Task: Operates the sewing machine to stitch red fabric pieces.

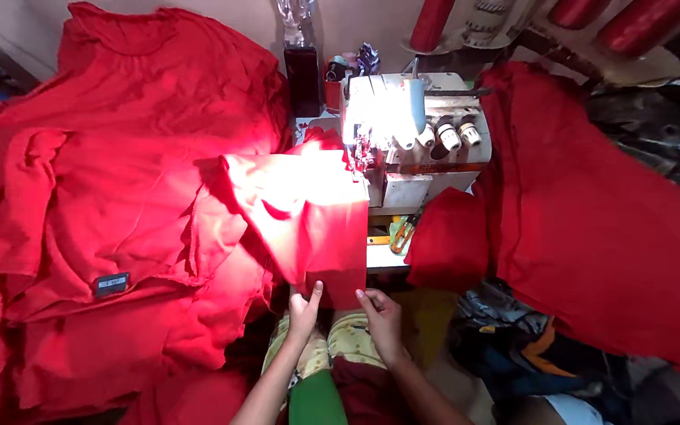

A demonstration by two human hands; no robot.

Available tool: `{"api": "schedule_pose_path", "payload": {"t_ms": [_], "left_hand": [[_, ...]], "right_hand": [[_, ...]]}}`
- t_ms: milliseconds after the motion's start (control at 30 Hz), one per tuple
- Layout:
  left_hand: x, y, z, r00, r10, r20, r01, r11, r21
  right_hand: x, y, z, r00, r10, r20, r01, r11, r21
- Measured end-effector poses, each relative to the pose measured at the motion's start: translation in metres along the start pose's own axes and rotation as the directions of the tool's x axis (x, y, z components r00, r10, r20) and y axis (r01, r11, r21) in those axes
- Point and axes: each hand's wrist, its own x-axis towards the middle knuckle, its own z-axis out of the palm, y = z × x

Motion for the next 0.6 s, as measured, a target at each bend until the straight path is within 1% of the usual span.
{"api": "schedule_pose_path", "payload": {"t_ms": [33,100,133,200,267,333,367,433,500,600], "left_hand": [[0.001,0.001,-0.001,1.0,-0.028,0.014,0.028,0.999,-0.04],[-0.006,0.003,-0.005,1.0,-0.024,0.005,0.024,0.996,-0.087],[-0.012,0.007,-0.008,1.0,-0.016,-0.01,0.015,0.997,-0.081],[-0.026,0.016,-0.015,0.999,0.016,-0.049,-0.016,1.0,-0.005],[-0.036,0.025,-0.02,0.993,0.084,-0.085,-0.076,0.993,0.087],[-0.038,0.03,-0.021,0.973,0.19,-0.132,-0.168,0.972,0.164],[-0.036,0.031,-0.019,0.957,0.247,-0.153,-0.22,0.96,0.175],[-0.032,0.035,-0.016,0.932,0.314,-0.181,-0.296,0.948,0.12],[-0.029,0.038,-0.015,0.918,0.349,-0.187,-0.348,0.937,0.042],[-0.026,0.044,-0.021,0.917,0.375,-0.137,-0.383,0.923,-0.036]], "right_hand": [[0.0,0.0,0.0,1.0,0.005,-0.011,-0.005,1.0,0.025],[-0.001,-0.003,-0.003,1.0,0.01,0.011,-0.011,0.997,0.074],[-0.003,-0.007,-0.006,0.998,0.011,0.056,-0.016,0.996,0.091],[-0.009,-0.015,-0.012,0.989,-0.007,0.15,-0.011,0.993,0.118],[-0.012,-0.023,-0.015,0.978,-0.033,0.206,0.008,0.993,0.121],[-0.01,-0.033,-0.016,0.971,-0.008,0.24,-0.025,0.991,0.135],[-0.008,-0.038,-0.016,0.969,0.007,0.247,-0.046,0.987,0.154],[-0.004,-0.044,-0.015,0.966,0.011,0.257,-0.066,0.977,0.204],[-0.001,-0.051,-0.015,0.965,0.01,0.263,-0.069,0.974,0.216],[0.002,-0.063,-0.018,0.963,0.042,0.267,-0.102,0.971,0.218]]}}
